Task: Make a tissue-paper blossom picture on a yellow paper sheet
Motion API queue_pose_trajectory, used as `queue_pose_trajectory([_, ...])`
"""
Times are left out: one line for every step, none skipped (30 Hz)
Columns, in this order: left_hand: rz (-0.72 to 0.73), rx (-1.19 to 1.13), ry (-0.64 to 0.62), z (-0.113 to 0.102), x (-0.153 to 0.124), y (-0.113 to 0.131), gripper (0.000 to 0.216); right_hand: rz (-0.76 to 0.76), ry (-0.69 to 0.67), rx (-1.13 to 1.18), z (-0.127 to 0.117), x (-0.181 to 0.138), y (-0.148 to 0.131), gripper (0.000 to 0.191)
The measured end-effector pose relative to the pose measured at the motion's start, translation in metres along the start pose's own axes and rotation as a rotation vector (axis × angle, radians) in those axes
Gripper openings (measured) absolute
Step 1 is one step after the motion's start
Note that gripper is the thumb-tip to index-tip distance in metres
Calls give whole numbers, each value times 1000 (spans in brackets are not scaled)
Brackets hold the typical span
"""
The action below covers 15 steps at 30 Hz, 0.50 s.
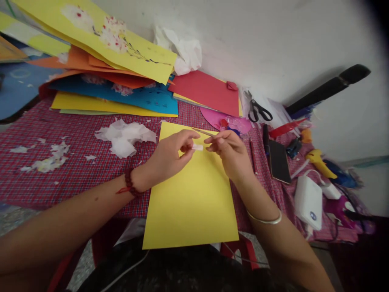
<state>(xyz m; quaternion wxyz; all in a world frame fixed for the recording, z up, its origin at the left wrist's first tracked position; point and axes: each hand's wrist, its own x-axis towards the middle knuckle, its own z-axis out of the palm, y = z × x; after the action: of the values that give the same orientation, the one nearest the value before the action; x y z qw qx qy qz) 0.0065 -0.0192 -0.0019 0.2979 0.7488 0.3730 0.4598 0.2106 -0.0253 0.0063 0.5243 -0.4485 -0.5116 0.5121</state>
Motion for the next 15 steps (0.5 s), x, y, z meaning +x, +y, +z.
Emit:
queue_pose_trajectory([61,35,-3,1,-3,2,28,-9,-23,-35,4,-4,0,19])
queue_pose_trajectory([110,56,-4,1,-5,3,29,-10,-40,-65,8,-8,-1,20])
queue_pose_trajectory([143,66,-3,2,-6,3,29,-4,-50,-88,11,-11,-2,21])
queue_pose_trajectory([153,69,-5,3,-7,2,28,9,-53,-103,14,-13,-2,23])
queue_pose_trajectory([143,67,-12,4,-8,2,27,23,-52,-107,15,-15,-2,25])
queue_pose_trajectory([117,61,-21,5,-8,1,25,35,-50,-105,17,-16,-3,27])
queue_pose_trajectory([81,46,-28,6,-8,0,23,42,-48,-99,17,-16,-3,28])
queue_pose_trajectory([43,22,-31,7,-8,0,21,46,-47,-88,18,-16,-3,28])
queue_pose_trajectory([5,-15,-29,8,-7,0,20,42,-46,-74,18,-16,-2,28])
queue_pose_trajectory([-36,-66,-25,9,-6,0,20,31,-43,-59,18,-16,-2,27])
queue_pose_trajectory([-87,-128,-21,10,-5,0,19,19,-38,-46,18,-15,-2,26])
queue_pose_trajectory([-151,-197,-25,10,-3,1,19,8,-28,-38,18,-15,-1,25])
queue_pose_trajectory([-223,-270,-40,10,-1,1,20,0,-18,-35,17,-14,-1,24])
queue_pose_trajectory([-298,-344,-66,10,0,2,20,-5,-10,-40,16,-14,0,24])
queue_pose_trajectory([-367,-416,-102,10,2,3,20,-7,-5,-49,16,-13,0,24])
